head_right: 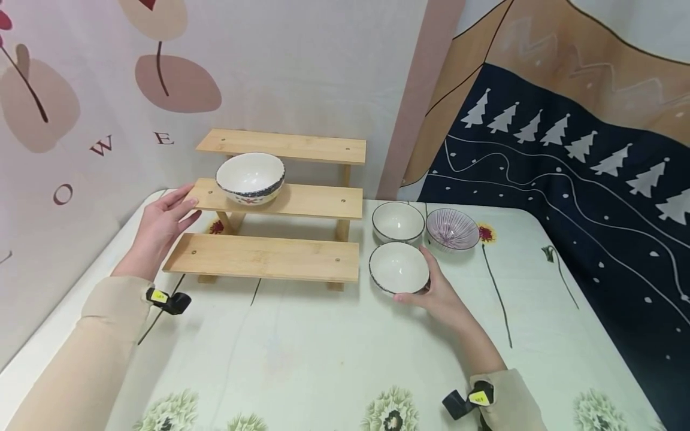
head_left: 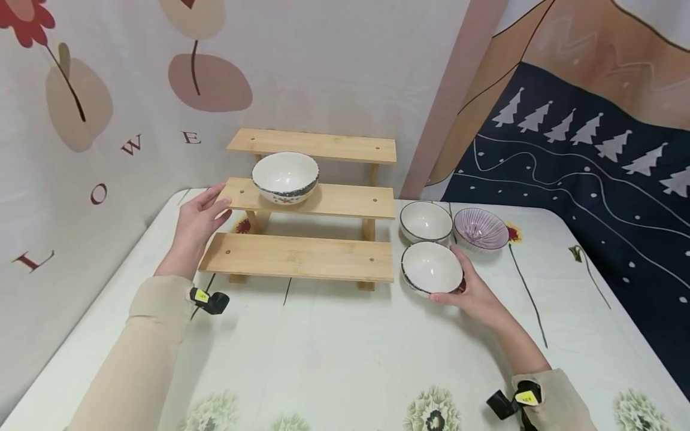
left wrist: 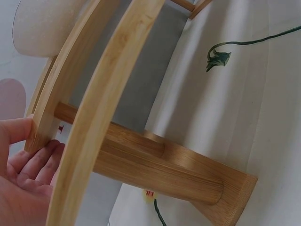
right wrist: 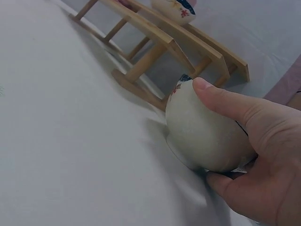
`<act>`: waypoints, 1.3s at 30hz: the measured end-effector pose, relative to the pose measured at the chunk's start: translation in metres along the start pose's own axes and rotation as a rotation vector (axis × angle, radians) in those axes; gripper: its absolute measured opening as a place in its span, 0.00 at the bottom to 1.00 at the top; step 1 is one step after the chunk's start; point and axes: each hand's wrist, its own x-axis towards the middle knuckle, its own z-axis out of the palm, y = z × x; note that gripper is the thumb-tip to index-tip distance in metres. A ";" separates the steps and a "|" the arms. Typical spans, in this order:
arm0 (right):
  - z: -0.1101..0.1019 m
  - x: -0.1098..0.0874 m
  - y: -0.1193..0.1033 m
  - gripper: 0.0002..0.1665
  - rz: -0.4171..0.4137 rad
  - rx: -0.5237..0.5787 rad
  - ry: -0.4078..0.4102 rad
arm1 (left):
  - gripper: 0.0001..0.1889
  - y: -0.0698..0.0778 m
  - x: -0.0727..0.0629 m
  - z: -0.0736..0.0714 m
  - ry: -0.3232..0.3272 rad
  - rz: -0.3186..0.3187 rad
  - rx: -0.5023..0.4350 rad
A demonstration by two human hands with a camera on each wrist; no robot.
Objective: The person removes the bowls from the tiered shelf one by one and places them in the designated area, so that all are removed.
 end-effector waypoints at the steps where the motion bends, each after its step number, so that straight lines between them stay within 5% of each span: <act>1: 0.000 0.001 0.000 0.68 -0.006 0.001 0.000 | 0.32 0.000 0.000 0.000 -0.002 0.002 -0.005; 29: -0.018 -0.002 -0.021 0.57 -0.058 -0.047 0.086 | 0.33 -0.007 -0.004 0.004 -0.023 0.033 0.065; 39: -0.021 0.015 -0.046 0.55 -0.113 -0.054 0.099 | 0.32 -0.002 -0.004 -0.002 -0.008 0.067 0.108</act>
